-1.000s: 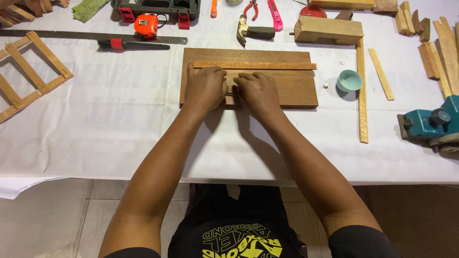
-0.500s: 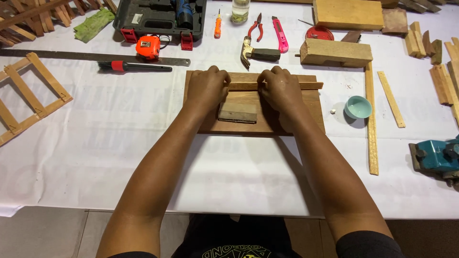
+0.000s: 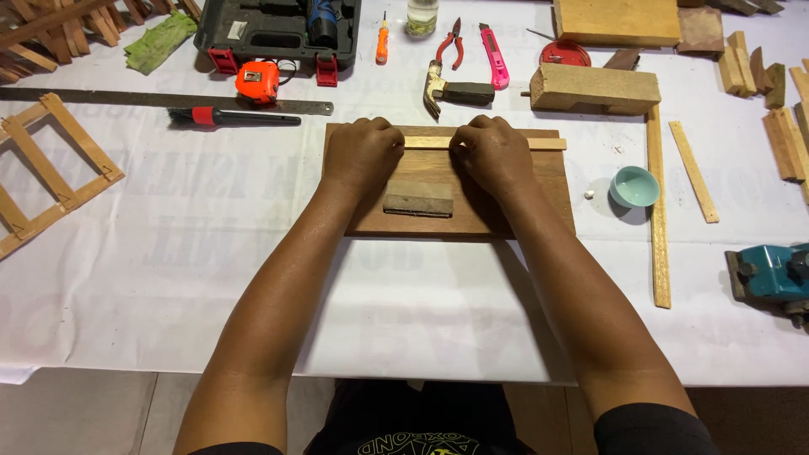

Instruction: The recorder sands a wooden board and measures small wooden strips on a workbench.

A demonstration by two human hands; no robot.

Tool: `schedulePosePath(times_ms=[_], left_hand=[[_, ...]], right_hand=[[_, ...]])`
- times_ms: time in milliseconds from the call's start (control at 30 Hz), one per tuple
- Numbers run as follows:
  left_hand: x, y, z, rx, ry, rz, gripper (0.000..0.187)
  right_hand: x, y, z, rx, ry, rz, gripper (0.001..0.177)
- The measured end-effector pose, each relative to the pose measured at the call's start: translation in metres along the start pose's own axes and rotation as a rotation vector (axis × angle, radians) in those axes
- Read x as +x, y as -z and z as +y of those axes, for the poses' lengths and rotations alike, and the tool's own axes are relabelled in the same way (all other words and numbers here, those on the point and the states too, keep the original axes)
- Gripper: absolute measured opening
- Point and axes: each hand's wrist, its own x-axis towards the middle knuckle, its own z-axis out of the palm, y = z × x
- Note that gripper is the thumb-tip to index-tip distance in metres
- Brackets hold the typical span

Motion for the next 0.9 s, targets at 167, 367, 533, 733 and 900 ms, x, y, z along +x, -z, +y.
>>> schedulePosePath(times_ms=[167, 367, 533, 733, 900], left_hand=[[0.000, -0.008, -0.002, -0.016, 0.032, 0.014, 0.010], [0.007, -0.017, -0.008, 0.026, 0.087, -0.056, 0.012], [0.008, -0.021, -0.010, 0.079, 0.056, 0.008, 0.011], [0.007, -0.020, -0.011, 0.105, 0.079, -0.007, 0.011], [0.007, -0.020, -0.013, 0.097, 0.076, 0.017, 0.009]], right_hand=[[0.004, -0.008, 0.001, -0.001, -0.020, 0.024, 0.004], [0.014, -0.011, 0.002, -0.002, -0.036, 0.012, 0.004], [0.018, -0.012, 0.001, 0.006, -0.025, 0.016, 0.003], [0.021, -0.014, -0.003, 0.002, -0.010, 0.020, 0.003], [0.020, -0.015, -0.004, 0.005, -0.008, 0.030, 0.003]])
